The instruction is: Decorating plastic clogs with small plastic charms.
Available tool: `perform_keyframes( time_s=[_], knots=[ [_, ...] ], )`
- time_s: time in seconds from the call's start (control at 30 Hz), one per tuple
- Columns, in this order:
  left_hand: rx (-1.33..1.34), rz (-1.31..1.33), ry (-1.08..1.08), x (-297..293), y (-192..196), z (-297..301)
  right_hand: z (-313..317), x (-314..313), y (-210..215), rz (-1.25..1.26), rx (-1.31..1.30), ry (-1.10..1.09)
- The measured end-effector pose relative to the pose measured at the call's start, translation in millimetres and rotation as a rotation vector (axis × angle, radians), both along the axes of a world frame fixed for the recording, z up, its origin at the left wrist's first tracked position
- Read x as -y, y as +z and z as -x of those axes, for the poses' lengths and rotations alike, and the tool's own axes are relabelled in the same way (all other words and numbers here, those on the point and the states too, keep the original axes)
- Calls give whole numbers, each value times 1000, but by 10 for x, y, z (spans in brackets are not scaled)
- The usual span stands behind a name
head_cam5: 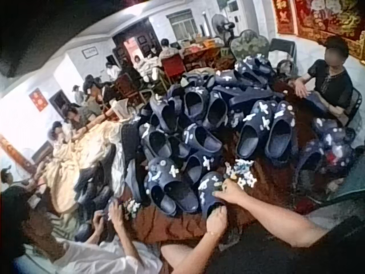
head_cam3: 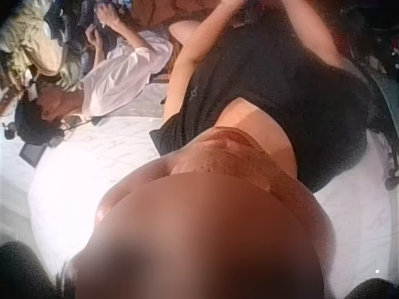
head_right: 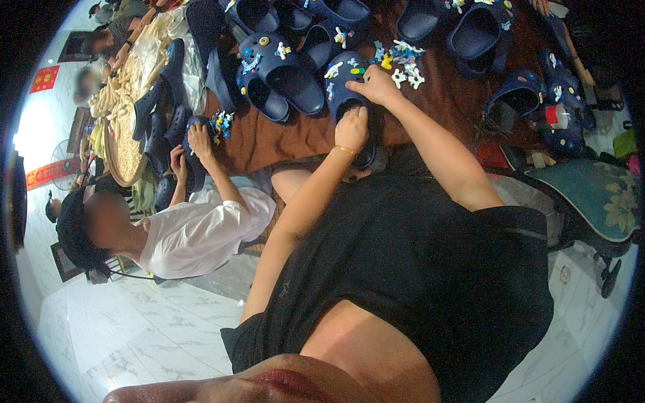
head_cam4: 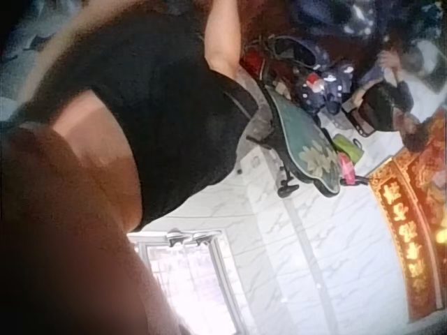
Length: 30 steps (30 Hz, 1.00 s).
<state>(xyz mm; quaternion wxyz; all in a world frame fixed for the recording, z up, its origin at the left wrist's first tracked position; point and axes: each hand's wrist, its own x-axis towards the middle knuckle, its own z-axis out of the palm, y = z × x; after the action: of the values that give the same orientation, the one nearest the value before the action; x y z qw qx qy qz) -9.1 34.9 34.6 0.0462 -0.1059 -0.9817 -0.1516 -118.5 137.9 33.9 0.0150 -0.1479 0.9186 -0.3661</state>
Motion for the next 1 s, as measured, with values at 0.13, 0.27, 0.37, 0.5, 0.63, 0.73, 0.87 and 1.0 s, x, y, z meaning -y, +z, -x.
perform_keyframes(
  time_s=[0.13,0.27,0.37,0.5,0.63,0.73,0.87,1.0],
  knots=[
    [-77,36,47,-3,-38,-14,-56,8,68,414,537,-43],
    [-113,79,37,-34,-25,-29,-50,-61,-30,551,573,-57],
    [-115,85,37,-22,-31,-32,-78,-45,-6,660,634,-64],
    [-158,80,20,-22,-48,-38,-71,-88,-15,742,703,-24],
    [-119,76,29,-32,-26,-44,-37,-138,-72,872,827,14],
    [-124,76,29,-28,-17,-53,-24,-193,-91,958,892,52],
    [-111,74,24,-22,-7,-52,-19,-209,-108,1003,915,27],
    [-122,67,32,-12,-11,-46,-58,-219,-86,1126,951,-38]
  ],
)
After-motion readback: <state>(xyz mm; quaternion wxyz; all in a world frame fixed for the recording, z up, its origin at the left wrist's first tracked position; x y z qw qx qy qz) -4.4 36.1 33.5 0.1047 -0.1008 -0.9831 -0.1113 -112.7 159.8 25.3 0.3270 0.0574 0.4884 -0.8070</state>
